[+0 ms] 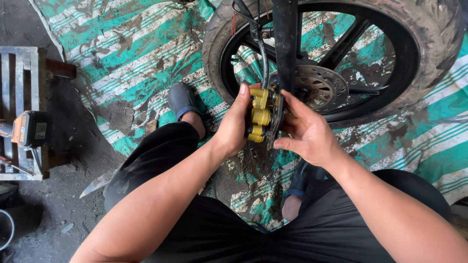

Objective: The person sits on the ground beside a motorcycle's front wheel and services the yellow brake caliper. They remove the brake pads from the caliper by hand, pry at the caliper with a screwdriver, tap it with a hammer, and handle the pads and caliper throughout.

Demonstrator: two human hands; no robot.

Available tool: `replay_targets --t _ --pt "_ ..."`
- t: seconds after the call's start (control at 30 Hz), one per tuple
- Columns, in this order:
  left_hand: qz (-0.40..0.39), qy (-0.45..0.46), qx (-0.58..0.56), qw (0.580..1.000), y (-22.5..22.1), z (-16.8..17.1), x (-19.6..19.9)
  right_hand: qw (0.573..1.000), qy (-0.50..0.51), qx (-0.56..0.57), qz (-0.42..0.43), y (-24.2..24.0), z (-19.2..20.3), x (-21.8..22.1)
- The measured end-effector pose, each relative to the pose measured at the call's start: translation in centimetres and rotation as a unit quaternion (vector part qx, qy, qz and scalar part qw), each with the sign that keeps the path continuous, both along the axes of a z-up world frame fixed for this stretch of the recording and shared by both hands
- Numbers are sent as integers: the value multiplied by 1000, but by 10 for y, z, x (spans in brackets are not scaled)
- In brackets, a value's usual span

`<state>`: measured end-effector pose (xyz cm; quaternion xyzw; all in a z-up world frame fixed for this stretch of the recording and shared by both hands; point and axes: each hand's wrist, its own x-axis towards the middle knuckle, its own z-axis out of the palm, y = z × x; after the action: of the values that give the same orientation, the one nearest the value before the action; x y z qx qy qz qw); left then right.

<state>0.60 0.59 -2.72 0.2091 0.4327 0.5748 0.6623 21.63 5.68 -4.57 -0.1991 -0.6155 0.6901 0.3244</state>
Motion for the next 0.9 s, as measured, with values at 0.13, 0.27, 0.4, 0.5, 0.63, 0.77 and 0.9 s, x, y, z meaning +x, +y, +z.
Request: replay_targets --t 0.13,0.27,0.4,0.5,0.63,0.77,0.9 --pt "-2 37 -11 999 3 -12 1 1000 -8 4 -2 0 -1 -1" --pt "-4 50 -24 998 5 -17 0 1000 -17 7 -4 0 -2 0" --pt "-6 58 -34 998 5 -13 2 1000 -26 14 -7 0 -3 1" --pt "-4 52 -36 998 4 -13 2 1000 -16 11 -5 -2 -9 1" --pt "-2 49 -38 998 4 -3 2 1000 -17 5 -2 -2 -10 1" --pt "10 10 -72 997 7 -1 0 1000 -24 13 -1 -3 -6 -1" --pt "3 8 -80 997 7 -2 0 999 -26 22 -5 -3 -9 -1"
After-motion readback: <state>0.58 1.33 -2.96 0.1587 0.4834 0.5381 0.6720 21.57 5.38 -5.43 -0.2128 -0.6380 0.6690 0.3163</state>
